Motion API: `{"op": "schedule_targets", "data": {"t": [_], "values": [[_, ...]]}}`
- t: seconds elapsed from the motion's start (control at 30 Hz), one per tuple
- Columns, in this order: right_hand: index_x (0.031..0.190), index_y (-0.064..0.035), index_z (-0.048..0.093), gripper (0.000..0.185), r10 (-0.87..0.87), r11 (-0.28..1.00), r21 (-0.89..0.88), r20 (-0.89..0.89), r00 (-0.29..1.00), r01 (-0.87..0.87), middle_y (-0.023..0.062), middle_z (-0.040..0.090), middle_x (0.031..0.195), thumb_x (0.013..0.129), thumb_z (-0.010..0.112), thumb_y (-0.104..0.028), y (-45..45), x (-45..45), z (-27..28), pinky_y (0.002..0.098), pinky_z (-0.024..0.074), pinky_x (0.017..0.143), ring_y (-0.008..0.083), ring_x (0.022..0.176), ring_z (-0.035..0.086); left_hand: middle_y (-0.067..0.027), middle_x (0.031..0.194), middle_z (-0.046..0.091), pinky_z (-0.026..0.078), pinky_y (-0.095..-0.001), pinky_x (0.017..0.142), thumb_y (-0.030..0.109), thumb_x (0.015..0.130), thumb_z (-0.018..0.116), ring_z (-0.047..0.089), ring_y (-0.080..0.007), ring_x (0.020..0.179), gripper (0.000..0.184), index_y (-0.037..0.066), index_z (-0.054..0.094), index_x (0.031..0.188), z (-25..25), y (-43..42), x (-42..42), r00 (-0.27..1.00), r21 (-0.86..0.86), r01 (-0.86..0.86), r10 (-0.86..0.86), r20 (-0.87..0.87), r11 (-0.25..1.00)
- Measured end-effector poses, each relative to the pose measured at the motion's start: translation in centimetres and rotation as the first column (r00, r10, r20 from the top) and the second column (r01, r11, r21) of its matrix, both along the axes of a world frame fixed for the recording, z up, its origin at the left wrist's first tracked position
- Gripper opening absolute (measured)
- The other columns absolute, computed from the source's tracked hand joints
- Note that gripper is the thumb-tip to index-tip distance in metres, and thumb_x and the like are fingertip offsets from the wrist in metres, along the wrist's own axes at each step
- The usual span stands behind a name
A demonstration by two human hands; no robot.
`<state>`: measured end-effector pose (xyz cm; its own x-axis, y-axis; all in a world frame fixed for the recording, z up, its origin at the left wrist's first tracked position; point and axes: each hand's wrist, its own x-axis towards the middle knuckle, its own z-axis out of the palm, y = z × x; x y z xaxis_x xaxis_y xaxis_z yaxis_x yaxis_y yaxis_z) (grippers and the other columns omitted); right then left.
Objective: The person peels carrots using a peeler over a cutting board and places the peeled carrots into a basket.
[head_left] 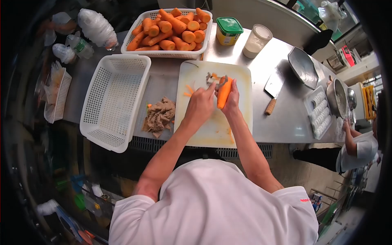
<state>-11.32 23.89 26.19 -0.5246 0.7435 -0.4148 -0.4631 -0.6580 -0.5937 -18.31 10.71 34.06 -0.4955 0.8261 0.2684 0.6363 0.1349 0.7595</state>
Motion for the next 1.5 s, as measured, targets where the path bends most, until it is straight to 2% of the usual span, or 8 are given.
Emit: {"op": "schedule_targets", "data": {"t": [0.53, 0.63, 0.73, 1.03, 1.1, 1.2, 1.37, 1.5], "values": [[0.119, -0.0028, 0.055, 0.06, -0.021, 0.998, 0.057, 0.099, 0.995, 0.015, 0.0111, 0.063, 0.097, 0.104, 0.03, -0.056, 1.6, 0.7, -1.5, 0.0372, 0.0548, 0.068, 0.0238, 0.079, 0.062, -0.026, 0.075, 0.058, 0.048, -0.0475, 0.069, 0.004, 0.091, 0.056, 0.061, -0.0419, 0.073, 0.037, 0.002, 0.063, 0.127, -1.3, -2.8, 3.9, 0.998, 0.029, -0.038, 0.039, -0.045, 0.999], [0.119, -0.0033, 0.055, 0.061, -0.011, 0.999, 0.048, 0.112, 0.994, 0.006, 0.0108, 0.064, 0.098, 0.104, 0.03, -0.057, 1.3, 1.5, -1.8, 0.0372, 0.0547, 0.071, 0.0235, 0.082, 0.063, -0.027, 0.076, 0.057, 0.049, -0.0479, 0.07, 0.005, 0.092, 0.055, 0.061, -0.0436, 0.075, 0.036, 0.001, 0.062, 0.127, -0.3, -4.6, 3.3, 0.996, -0.185, 0.088, -0.081, 0.046, 0.979], [0.115, -0.003, 0.056, 0.061, 0.005, 1.0, 0.026, 0.024, 1.0, -0.006, 0.0109, 0.064, 0.095, 0.103, 0.031, -0.058, 0.4, 0.8, -1.0, 0.0362, 0.0549, 0.07, 0.0235, 0.08, 0.063, -0.0273, 0.078, 0.059, 0.049, -0.0476, 0.07, 0.004, 0.092, 0.054, 0.061, -0.0445, 0.075, 0.035, 0.001, 0.063, 0.126, 0.2, 0.5, 0.9, 1.0, 0.043, 0.004, -0.005, 0.023, 0.999], [0.115, -0.0036, 0.056, 0.06, -0.03, 0.997, 0.073, 0.085, 0.996, 0.024, 0.0113, 0.065, 0.095, 0.103, 0.031, -0.057, 2.5, 1.5, -1.8, 0.0365, 0.0538, 0.068, 0.0221, 0.08, 0.061, -0.0286, 0.08, 0.061, 0.048, -0.0469, 0.067, 0.001, 0.09, 0.056, 0.062, -0.043, 0.074, 0.038, 0.001, 0.061, 0.128, -1.2, -5.0, 3.3, 0.99, -0.201, 0.131, -0.116, 0.083, 0.971], [0.113, -0.0033, 0.057, 0.061, 0.018, 0.997, 0.075, 0.096, 0.995, -0.025, 0.0112, 0.064, 0.094, 0.103, 0.032, -0.058, 1.6, 1.7, -1.0, 0.0348, 0.0537, 0.065, 0.0209, 0.077, 0.061, -0.0276, 0.077, 0.059, 0.048, -0.0472, 0.068, 0.0, 0.09, 0.056, 0.061, -0.0429, 0.072, 0.039, 0.0, 0.06, 0.128, 0.5, -2.1, 1.8, 1.0, 0.086, 0.025, -0.024, -0.011, 0.996], [0.113, -0.0033, 0.057, 0.062, 0.075, 0.992, 0.087, 0.126, 0.989, -0.086, 0.0123, 0.064, 0.095, 0.103, 0.029, -0.058, 0.1, 1.2, -0.9, 0.0342, 0.0533, 0.063, 0.0208, 0.077, 0.061, -0.028, 0.076, 0.058, 0.049, -0.0468, 0.068, 0.0, 0.089, 0.055, 0.06, -0.0435, 0.071, 0.04, 0.0, 0.06, 0.129, -1.2, 1.5, 1.2, 0.998, 0.018, -0.03, 0.031, -0.055, 0.999], [0.121, -0.0043, 0.054, 0.059, -0.062, 0.997, 0.045, 0.09, 0.994, 0.058, 0.0126, 0.065, 0.104, 0.104, 0.028, -0.055, 2.4, 1.2, -2.0, 0.0375, 0.0548, 0.077, 0.0231, 0.088, 0.062, -0.0287, 0.077, 0.058, 0.049, -0.0462, 0.068, 0.002, 0.089, 0.055, 0.06, -0.0436, 0.072, 0.04, 0.0, 0.06, 0.128, -1.6, -4.2, 3.6, 0.999, -0.085, 0.05, -0.051, -0.018, 0.995], [0.115, -0.0036, 0.056, 0.062, 0.105, 0.992, 0.068, -0.003, 0.994, -0.105, 0.0109, 0.063, 0.091, 0.104, 0.029, -0.057, 1.3, 1.3, -0.8, 0.0342, 0.0532, 0.064, 0.0202, 0.077, 0.061, -0.0292, 0.076, 0.058, 0.049, -0.0473, 0.071, 0.002, 0.089, 0.054, 0.061, -0.044, 0.075, 0.038, -0.001, 0.062, 0.126, 0.2, -1.7, 1.2, 0.997, -0.089, 0.049, -0.044, 0.06, 0.995]]}}
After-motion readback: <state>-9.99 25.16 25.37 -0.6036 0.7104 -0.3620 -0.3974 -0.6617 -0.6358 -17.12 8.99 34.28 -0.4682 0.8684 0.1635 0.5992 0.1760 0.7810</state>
